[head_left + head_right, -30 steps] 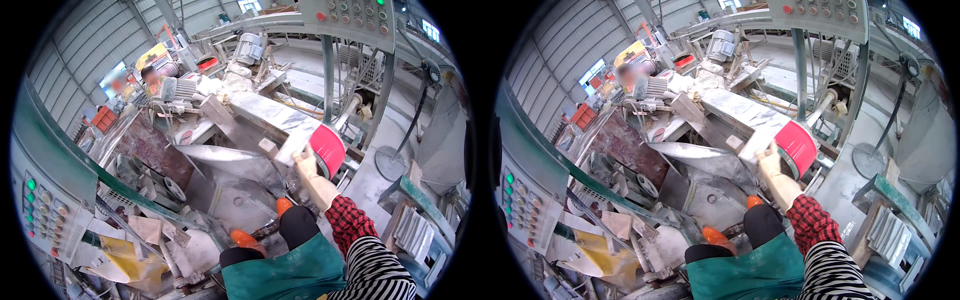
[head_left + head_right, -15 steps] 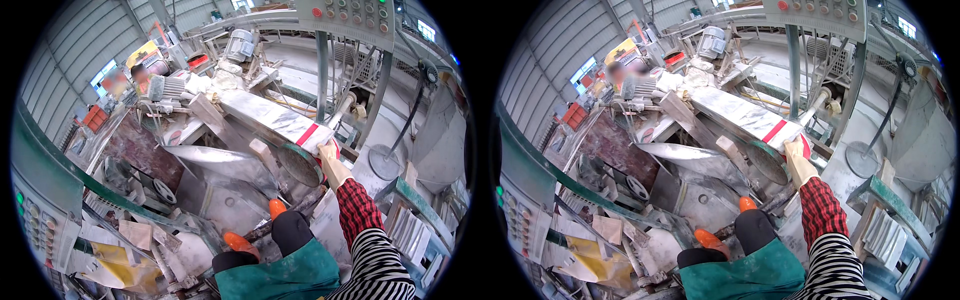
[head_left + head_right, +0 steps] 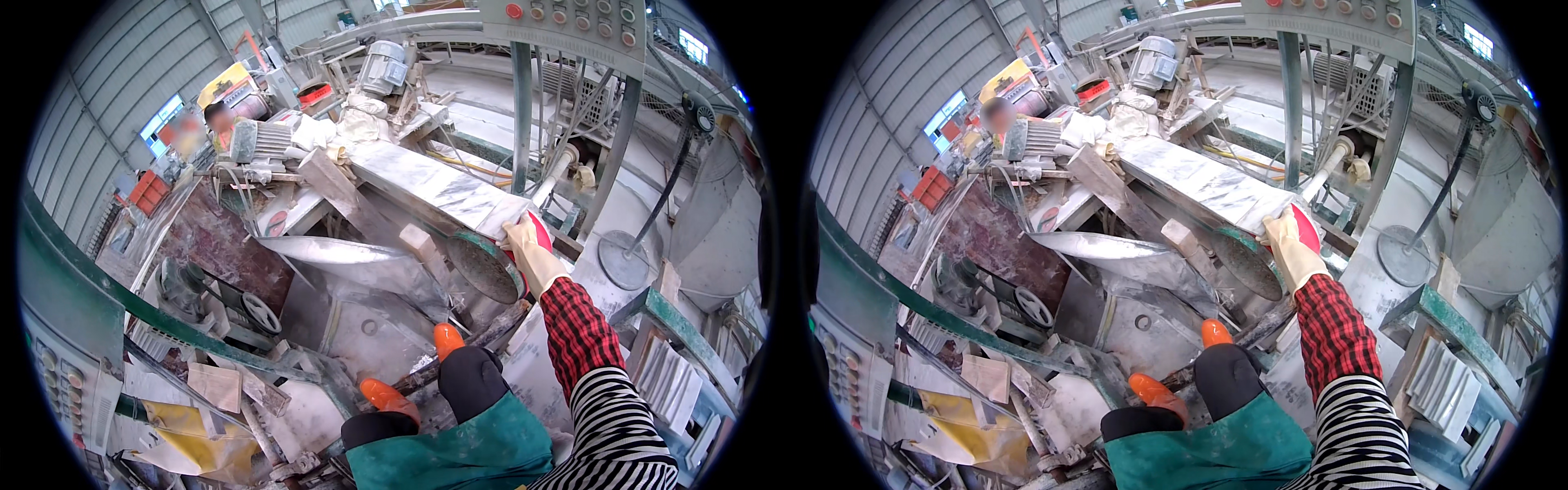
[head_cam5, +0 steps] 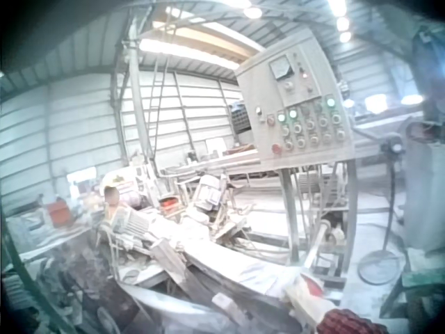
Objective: The person operates a sanding machine in a factory, repeatedly feeding rectangular wooden boards into a rotating drum. They wear gloves and an apron, handling each board individually and placing finished pieces aside.
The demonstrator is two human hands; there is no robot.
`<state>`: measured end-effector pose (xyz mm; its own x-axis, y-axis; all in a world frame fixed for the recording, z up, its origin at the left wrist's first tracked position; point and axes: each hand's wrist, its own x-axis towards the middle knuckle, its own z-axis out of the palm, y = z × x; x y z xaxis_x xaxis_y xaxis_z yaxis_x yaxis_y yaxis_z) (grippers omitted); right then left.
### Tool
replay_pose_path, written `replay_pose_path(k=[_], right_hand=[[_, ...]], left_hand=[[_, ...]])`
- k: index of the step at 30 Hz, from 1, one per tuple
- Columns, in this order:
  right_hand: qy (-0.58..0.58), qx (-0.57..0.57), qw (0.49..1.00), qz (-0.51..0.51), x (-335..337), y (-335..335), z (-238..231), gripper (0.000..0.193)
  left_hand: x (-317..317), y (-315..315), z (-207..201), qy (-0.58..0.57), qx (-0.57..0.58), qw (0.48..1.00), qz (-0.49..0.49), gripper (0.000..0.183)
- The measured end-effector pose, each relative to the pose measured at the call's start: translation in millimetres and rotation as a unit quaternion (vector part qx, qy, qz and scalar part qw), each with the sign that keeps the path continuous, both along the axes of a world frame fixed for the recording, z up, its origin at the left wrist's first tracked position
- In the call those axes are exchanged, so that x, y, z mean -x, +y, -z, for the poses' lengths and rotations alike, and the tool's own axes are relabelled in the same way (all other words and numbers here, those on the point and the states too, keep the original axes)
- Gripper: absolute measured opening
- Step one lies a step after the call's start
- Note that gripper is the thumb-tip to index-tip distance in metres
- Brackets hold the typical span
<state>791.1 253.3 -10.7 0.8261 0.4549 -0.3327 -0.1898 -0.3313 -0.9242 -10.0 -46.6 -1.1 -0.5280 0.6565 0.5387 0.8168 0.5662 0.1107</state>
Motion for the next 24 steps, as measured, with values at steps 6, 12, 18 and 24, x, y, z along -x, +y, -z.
replay_pose_path(k=[6, 12, 18, 24], right_hand=[[-0.003, 0.081, 0.994, -0.070, -11, -5, 4, 0.066], [-0.034, 0.169, 0.980, -0.097, 3, -3, -14, 0.055], [-0.320, 0.294, 0.867, -0.243, 21, 14, -26, 0.049], [-0.252, 0.050, 0.838, -0.482, 165, 29, -80, 0.045]], left_hand=[[-6, 7, 0, 0.004, 0.006, 1.000, 0.001, 0.058], [-9, 2, 1, 0.009, 0.010, 1.000, -0.008, 0.058], [-9, 2, 9, 0.009, 0.014, 1.000, -0.010, 0.057], [-2, -3, 21, 0.028, 0.015, 0.999, -0.018, 0.057]])
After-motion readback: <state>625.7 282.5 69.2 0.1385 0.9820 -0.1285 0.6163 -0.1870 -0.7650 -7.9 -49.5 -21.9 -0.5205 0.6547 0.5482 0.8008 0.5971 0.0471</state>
